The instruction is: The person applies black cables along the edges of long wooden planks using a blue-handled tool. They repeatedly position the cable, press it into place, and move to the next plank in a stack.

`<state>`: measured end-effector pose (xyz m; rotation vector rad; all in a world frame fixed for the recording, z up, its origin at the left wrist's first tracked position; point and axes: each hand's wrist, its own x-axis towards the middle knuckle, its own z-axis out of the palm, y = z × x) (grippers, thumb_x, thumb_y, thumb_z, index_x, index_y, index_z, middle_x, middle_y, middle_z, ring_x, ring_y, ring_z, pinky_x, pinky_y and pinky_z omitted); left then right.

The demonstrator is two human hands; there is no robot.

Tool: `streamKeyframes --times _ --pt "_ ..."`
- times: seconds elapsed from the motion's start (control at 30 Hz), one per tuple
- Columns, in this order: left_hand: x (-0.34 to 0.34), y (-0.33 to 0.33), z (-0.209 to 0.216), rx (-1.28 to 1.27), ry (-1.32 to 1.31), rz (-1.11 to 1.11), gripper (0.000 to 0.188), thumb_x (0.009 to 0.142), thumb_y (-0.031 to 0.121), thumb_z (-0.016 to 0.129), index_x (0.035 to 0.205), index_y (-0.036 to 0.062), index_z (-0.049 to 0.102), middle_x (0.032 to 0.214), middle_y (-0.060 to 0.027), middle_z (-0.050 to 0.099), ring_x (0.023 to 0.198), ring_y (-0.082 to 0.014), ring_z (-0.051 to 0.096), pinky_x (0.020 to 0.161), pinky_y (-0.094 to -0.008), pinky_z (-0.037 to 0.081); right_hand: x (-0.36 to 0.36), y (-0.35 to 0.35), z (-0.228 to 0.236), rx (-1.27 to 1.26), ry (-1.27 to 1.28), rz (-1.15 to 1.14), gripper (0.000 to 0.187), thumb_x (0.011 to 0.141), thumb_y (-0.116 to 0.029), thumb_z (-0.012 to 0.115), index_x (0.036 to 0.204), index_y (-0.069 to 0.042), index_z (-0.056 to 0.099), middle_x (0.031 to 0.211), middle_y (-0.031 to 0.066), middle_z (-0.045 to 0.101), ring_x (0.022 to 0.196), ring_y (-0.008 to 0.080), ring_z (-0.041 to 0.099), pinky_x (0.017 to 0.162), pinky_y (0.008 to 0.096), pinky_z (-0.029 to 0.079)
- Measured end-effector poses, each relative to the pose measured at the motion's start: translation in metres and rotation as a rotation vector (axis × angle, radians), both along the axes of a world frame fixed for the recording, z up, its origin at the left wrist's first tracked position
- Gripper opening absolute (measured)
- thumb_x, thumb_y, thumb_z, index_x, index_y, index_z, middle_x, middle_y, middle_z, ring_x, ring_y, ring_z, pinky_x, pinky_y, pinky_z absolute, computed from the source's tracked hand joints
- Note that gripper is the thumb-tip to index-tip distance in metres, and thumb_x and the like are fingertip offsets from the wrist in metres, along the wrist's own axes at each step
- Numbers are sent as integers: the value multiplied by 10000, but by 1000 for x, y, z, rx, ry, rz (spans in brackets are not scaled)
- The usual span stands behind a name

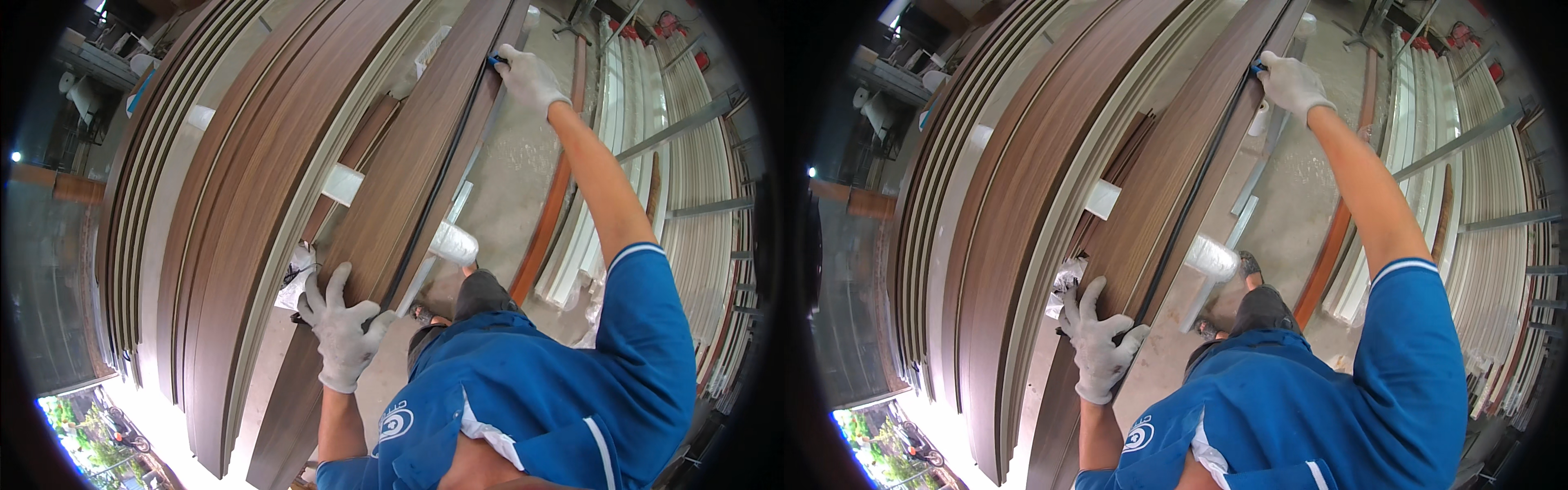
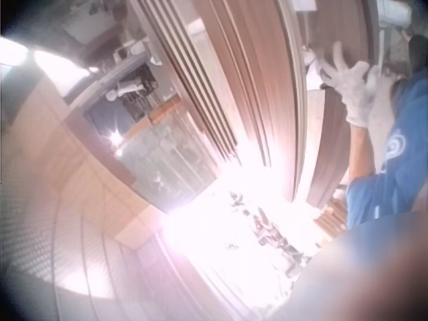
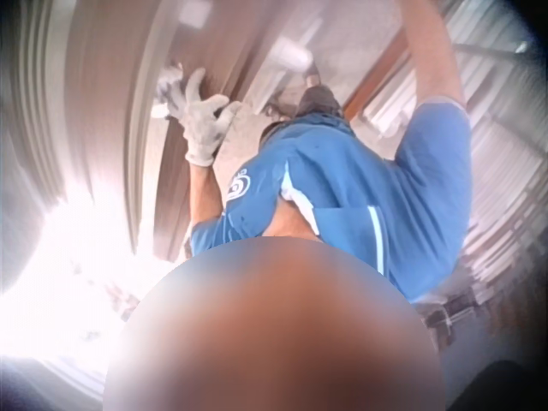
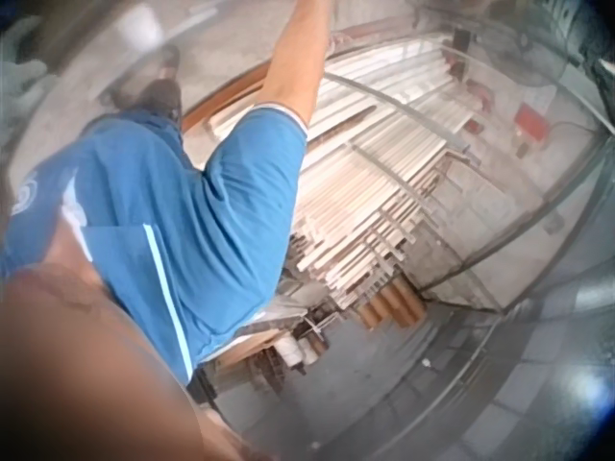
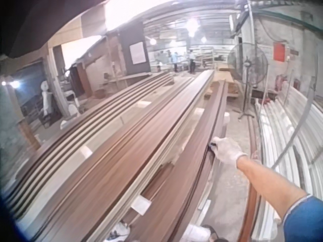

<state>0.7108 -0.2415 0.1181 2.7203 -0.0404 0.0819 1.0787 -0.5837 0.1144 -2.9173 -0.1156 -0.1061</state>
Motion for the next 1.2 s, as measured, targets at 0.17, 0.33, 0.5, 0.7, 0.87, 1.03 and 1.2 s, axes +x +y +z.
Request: streamKeyframes --times 0.17,0.33,0.5,0.7,0.87,1.03,1.2 --pt "2 -1 -2 15 -20 -10 177 711 330 885 711 183 786 1488 -134 513 1414 -515 302 1087 -704 223 -20 17 -1 41 -4 -3 237 1048 -275 556 1174 -81 610 1134 215 742 1095 453 686 933 556 530" --pt "3 -1 -3 -15 -26 -36 211 709 323 884 720 132 796 1467 -214 531 1387 -560 311 1130 -691 196 -77 44 -1 87 45 43 217 1043 -257 560 1159 -78 603 1079 215 750 1033 456 699 893 552 538" --pt "4 1 -4 -12 -40 -56 189 719 323 875 718 152 797 1473 -168 529 1327 -558 361 1093 -715 234 -136 74 0 85 -2 110 206 1033 -243 583 1155 -78 595 992 232 738 985 467 699 863 561 537" --pt "4 5 -9 -10 -38 -66 193 716 334 880 737 159 803 1489 -148 521 1324 -562 383 1013 -699 335 -206 108 -2 136 20 198 194 1026 -233 593 1150 -84 604 952 254 723 944 464 706 808 567 548" --pt "4 7 -9 34 -16 -75 236 719 375 893 751 157 806 1495 -143 522 1343 -542 386 1018 -685 351 -271 136 -4 122 56 307 222 1025 -241 601 1153 -60 603 948 249 725 927 451 716 789 560 555" --pt "-6 14 -13 66 -141 -143 245 786 362 859 800 124 800 1477 -164 532 1329 -517 407 1052 -674 351 -270 125 -18 346 68 337 273 1008 -245 646 1209 -61 628 1042 249 736 994 392 737 847 489 571" --pt "-68 57 -14 -124 -295 -68 202 821 179 822 911 40 705 946 -118 663 914 -350 619 850 -474 476 -218 84 -47 872 22 48 429 958 -367 779 1219 -38 689 1038 87 750 980 192 710 836 364 546"
